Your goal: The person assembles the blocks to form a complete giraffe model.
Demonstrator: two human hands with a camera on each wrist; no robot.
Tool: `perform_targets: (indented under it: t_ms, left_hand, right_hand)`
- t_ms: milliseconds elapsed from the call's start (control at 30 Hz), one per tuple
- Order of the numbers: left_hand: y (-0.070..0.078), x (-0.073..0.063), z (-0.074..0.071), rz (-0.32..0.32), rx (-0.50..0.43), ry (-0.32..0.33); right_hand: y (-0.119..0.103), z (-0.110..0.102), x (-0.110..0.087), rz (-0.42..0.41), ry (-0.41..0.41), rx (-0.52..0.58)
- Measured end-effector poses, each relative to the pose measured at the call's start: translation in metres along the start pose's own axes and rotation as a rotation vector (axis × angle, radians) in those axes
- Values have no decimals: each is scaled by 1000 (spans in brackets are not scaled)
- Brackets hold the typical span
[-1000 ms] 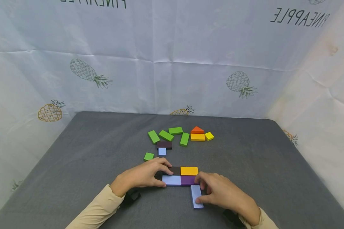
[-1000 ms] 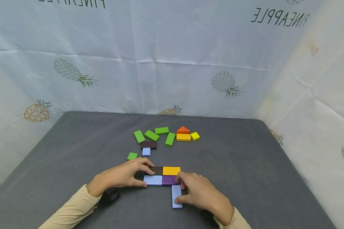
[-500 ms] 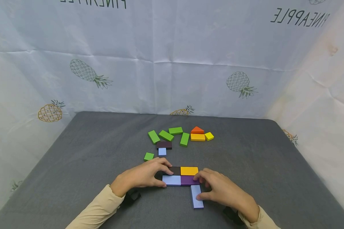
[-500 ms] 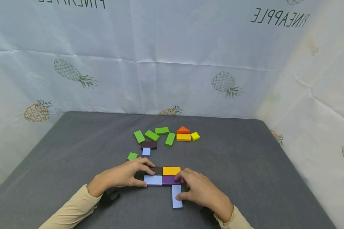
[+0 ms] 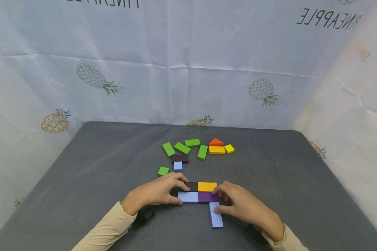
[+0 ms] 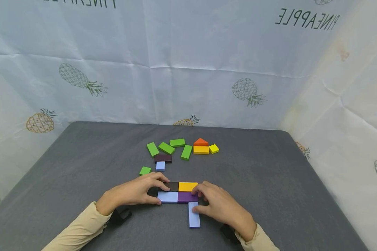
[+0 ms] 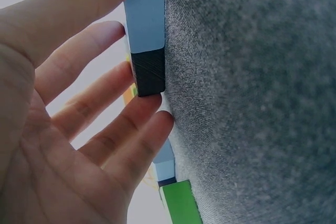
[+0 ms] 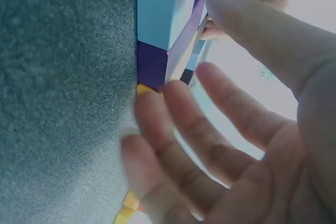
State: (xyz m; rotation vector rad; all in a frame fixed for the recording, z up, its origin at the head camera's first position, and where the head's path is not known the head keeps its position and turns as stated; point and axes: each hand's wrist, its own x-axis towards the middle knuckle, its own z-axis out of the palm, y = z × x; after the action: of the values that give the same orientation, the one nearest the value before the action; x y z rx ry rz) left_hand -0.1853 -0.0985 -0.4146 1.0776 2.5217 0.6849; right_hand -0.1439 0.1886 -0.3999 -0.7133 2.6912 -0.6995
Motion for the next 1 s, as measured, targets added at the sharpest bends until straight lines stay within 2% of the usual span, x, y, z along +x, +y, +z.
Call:
perform_targets:
  t_ms: [233, 500, 667, 1000]
  left_hand:
    - [0, 1, 0, 2, 10, 4]
    - [-1, -1, -1, 16, 6, -1]
    - [-1, -1, -1, 22, 9, -2]
    - [-1, -1, -2, 26, 3, -11]
  right_hand:
    - [0, 2, 12, -68, 90, -16]
    - [0, -1, 41, -211, 146, -13]
    - [0, -5, 59, -240, 133, -5]
    - [-7, -8, 90, -226, 76, -51]
